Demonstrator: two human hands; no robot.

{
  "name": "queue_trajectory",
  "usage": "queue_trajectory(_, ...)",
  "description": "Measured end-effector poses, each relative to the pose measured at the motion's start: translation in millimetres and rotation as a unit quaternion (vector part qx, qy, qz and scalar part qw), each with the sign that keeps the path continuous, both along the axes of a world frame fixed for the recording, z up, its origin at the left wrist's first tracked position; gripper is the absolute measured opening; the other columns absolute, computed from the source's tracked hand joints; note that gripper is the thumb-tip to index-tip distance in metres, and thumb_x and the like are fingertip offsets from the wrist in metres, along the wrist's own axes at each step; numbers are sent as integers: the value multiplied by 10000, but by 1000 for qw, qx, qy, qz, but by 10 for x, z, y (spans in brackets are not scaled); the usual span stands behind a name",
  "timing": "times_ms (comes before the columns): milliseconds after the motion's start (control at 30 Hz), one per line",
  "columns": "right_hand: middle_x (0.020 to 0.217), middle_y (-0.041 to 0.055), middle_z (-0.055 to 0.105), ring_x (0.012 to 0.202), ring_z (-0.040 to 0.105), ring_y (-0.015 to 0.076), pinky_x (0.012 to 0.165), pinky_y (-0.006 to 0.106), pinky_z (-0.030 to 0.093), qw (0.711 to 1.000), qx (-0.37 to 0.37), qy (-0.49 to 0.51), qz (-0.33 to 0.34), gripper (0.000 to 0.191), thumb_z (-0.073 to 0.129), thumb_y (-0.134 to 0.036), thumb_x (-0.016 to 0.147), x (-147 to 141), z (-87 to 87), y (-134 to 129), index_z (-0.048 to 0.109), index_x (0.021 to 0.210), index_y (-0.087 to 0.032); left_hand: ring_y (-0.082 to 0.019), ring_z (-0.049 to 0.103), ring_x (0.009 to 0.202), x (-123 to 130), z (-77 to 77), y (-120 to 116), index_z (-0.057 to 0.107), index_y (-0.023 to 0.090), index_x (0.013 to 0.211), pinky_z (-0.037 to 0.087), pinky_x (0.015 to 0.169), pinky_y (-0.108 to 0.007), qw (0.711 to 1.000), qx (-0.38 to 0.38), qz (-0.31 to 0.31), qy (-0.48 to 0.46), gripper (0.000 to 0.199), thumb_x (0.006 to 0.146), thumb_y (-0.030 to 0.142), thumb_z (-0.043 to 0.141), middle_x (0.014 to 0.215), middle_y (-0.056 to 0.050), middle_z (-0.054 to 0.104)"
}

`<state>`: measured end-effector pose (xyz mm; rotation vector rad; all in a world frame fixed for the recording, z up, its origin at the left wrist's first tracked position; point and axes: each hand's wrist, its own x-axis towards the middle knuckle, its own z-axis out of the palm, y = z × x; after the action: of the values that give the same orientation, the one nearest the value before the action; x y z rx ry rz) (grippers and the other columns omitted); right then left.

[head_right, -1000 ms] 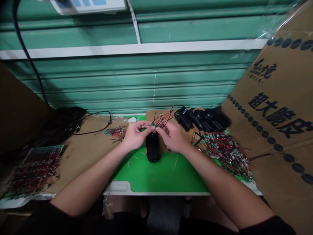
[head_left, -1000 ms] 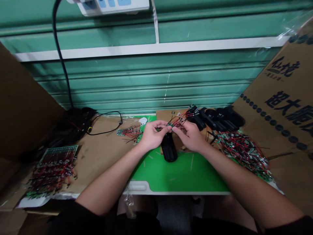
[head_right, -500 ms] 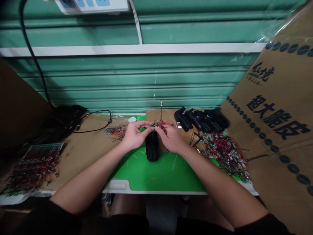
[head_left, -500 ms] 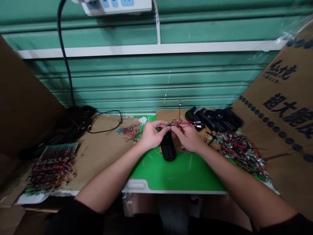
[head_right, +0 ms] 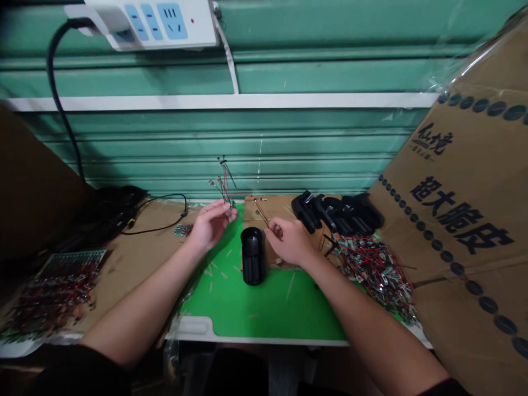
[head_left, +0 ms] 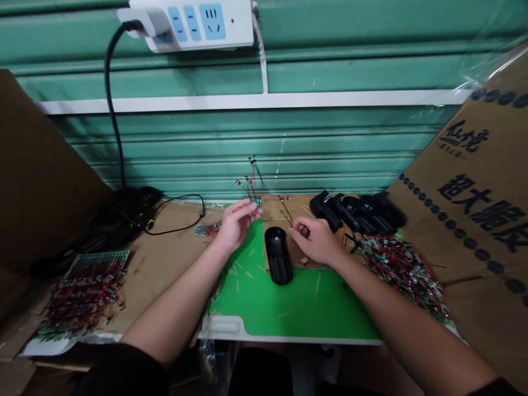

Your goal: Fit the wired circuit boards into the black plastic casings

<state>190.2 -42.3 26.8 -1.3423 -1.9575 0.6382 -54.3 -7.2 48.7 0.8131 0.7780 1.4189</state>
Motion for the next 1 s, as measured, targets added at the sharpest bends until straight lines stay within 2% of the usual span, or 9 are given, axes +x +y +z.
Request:
queue_trajectory(133,683,-3,584,632,456,65,674,219,301,998,-10,-61,-33,235,611,-326,929,85,-19,75,608,775,-149,-151,647,695,-69,36,-38,766,146,806,507,733,-301,996,34,-80,13,343,634,365,965,726,-52,696)
queue_trajectory(233,680,3,590,643,460,76,674,225,273,995,-16,-78,-55,208,598,-295,910,142,-11,112,615,759,-153,-155,633,685,-83,46,-56,789,152,856,497,721,-308,993,40,-107,10,329,640,351,937,729,-55,689)
queue_trajectory(300,678,11,599,642,464,83,670,228,264,995,-17,-78,-67,212,590,-290,903,170,-4,132,619,745,-153,-155,640,690,-76,38,-39,777,158,854,500,716,-301,995,28,-94,-5,344,609,333,945,736,-49,692)
queue_trajectory(400,658,15,592,607,449,79,653,223,272,996,-1,-47,-73,204,573,-286,895,189,-3,160,609,747,-150,-131,622,658,-45,-4,33,729,156,802,481,674,-273,999,4,-30,14,377,600,360,973,776,-58,734)
queue_trajectory(533,681,15,606,599,486,72,642,193,364,997,1,49,-60,209,577,-341,879,165,-9,183,651,832,-150,-89,513,543,14,-121,153,754,135,824,380,550,-249,983,-6,70,168,446,660,493,963,799,-81,769)
queue_trajectory(600,726,25,636,616,526,74,634,186,408,993,-17,105,-51,280,611,-412,873,137,-4,180,683,893,-143,-95,492,507,44,-194,194,768,129,844,352,509,-255,971,-17,68,231,477,653,527,950,783,-81,767)
queue_trajectory(667,758,36,655,625,544,73,625,182,431,988,-25,144,-42,368,648,-483,874,111,8,167,710,958,-130,-110,496,491,71,-267,218,766,132,842,351,497,-263,962,-34,33,269,473,650,528,937,757,-77,758)
queue_trajectory(800,783,44,668,636,544,67,625,184,445,987,-7,156,-25,464,683,-546,899,91,20,128,756,1067,-120,-151,556,562,107,-371,223,743,150,767,395,585,-277,939,-14,-18,344,365,719,486,880,692,-64,732)
queue_trajectory(1000,825,62,706,643,593,77,608,192,486,986,-1,164,-9,467,697,-554,958,122,-36,105,789,1120,-125,-188,544,607,129,-301,86,757,185,901,341,654,-309,884,82,66,455,346,913,528,720,644,-25,662)
